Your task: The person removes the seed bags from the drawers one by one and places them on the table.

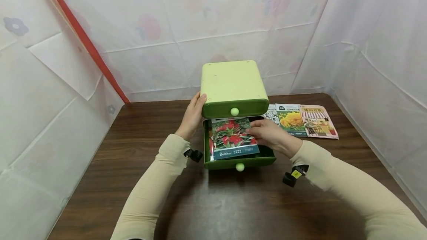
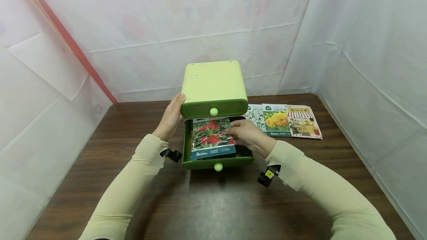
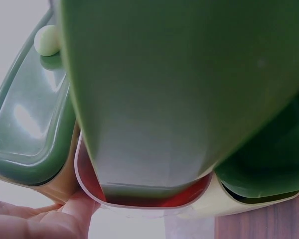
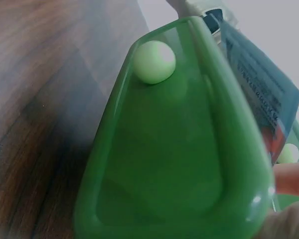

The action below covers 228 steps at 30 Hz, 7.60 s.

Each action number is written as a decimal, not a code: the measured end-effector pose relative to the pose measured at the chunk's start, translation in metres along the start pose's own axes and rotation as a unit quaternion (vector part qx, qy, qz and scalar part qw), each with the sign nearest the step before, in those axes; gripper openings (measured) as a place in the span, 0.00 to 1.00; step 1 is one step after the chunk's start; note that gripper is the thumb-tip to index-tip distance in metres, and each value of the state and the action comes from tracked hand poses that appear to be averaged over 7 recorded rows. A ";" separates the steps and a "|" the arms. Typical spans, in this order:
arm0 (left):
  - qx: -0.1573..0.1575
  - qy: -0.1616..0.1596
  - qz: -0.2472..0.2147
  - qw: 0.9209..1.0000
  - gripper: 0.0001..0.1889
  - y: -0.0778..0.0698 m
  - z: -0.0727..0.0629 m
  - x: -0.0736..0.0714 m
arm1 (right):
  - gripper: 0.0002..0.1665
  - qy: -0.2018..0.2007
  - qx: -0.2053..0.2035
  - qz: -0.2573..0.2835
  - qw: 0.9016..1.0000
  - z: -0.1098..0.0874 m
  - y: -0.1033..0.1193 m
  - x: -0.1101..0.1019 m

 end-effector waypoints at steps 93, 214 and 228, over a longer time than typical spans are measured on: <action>-0.006 -0.004 -0.019 1.000 0.35 0.003 0.001 -0.003 | 0.19 -0.104 0.019 -0.236 0.966 -0.040 -0.118 -0.124; -0.010 -0.005 -0.024 1.000 0.37 0.002 0.002 -0.002 | 0.40 0.032 -0.202 -0.482 0.852 0.008 0.024 0.046; -0.003 -0.004 -0.020 1.000 0.35 0.000 0.000 -0.001 | 0.39 0.026 -0.205 -0.481 0.852 0.011 0.025 0.049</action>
Point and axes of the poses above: each hand's wrist, its own z-axis towards the middle knuckle, its own x-axis out of the palm, y = z × x, the point moved 10 cm from there along z, towards the middle knuckle, and after that the axes turned 7 degrees about -x, right-handed, at the moved point
